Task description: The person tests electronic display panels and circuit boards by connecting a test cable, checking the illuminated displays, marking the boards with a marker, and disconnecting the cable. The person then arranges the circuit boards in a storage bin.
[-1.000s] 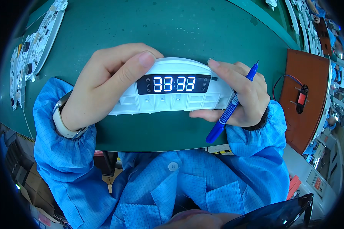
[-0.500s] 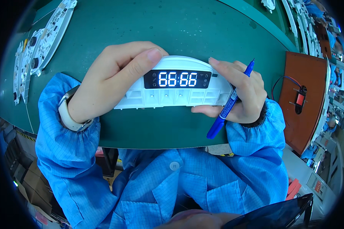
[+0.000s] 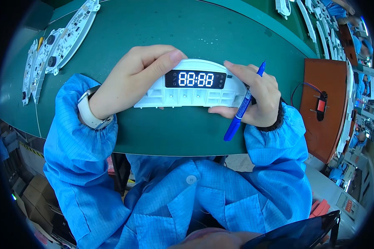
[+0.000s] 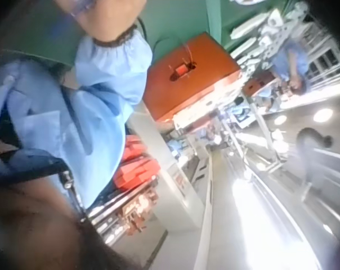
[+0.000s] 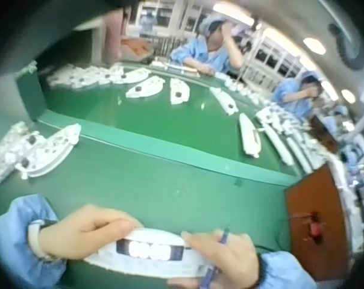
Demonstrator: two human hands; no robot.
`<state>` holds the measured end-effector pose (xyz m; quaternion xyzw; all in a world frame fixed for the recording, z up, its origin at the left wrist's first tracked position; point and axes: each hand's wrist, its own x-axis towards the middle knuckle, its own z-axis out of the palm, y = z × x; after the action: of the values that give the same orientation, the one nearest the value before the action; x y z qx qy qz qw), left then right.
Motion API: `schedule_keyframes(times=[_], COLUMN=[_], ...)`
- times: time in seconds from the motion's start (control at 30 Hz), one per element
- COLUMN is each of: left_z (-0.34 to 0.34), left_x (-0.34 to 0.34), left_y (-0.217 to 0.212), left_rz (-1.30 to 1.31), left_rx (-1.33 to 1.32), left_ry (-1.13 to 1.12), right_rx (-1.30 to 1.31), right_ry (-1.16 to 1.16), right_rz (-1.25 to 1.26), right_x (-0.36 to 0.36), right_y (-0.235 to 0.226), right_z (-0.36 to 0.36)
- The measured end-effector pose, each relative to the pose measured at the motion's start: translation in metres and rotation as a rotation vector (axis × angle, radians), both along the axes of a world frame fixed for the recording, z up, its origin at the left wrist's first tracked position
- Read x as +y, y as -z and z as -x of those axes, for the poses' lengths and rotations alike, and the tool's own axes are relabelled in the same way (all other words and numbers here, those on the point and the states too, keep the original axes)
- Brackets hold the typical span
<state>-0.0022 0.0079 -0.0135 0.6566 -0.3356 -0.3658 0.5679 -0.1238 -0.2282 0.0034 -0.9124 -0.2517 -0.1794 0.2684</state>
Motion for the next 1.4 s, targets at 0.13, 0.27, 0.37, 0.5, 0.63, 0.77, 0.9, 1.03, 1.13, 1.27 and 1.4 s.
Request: schedule_keyframes(times=[0.13,0.27,0.37,0.5,0.63,0.77,0.9,1.03,1.13,1.27,1.4], left_z=[-0.0001,0.0006,-0.0001,-0.0006,-0.0003,0.0002,-0.0004,0.0005,0.0,0.0013,-0.0024], left_x=[0.0005,0.0007,0.0009,0.0008,0.0014,0.0004,-0.0003,-0.0006,-0.0003,-0.0007,0.0009], left_y=[0.0009,0.0006,0.0001,0.0001,0.0007,0.0039,0.006,0.006,0.0051,0.0045,0.0029], left_rz=[0.002,0.015,0.017,0.022,0.017,0.028,0.049,0.042,0.04,0.049,0.055], left_rx=[0.001,0.022,0.007,-0.013,0.004,0.002,-0.034,-0.013,-0.007,0.009,0.02], left_ry=[0.002,-0.002,0.006,0.012,0.011,-0.004,-0.007,-0.017,-0.015,-0.029,0.021], right_rx=[0.002,-0.013,-0.019,-0.011,-0.011,-0.002,-0.028,0.005,-0.043,-0.005,0.011], right_ry=[0.052,0.05,0.014,0.012,0.01,0.011,0.004,0.048,0.001,-0.005,0.007], right_rz=[-0.018,-0.013,0.021,0.017,0.014,0.013,-0.017,-0.014,-0.012,-0.024,-0.006], right_x=[0.0025,0.0021,0.0009,0.0012,0.0014,0.0014,0.0015,0.0013,0.0006,0.0009,0.0012], right_y=[0.0014,0.0015,0.0012,0.0018,0.0013,0.0007,0.0022,0.0019,0.0032,0.0022,0.0017], right_z=[0.0006,0.0001,-0.0002,0.0002,0.0004,0.0005,-0.0006,0.0019,-0.0009,-0.0003,0.0003])
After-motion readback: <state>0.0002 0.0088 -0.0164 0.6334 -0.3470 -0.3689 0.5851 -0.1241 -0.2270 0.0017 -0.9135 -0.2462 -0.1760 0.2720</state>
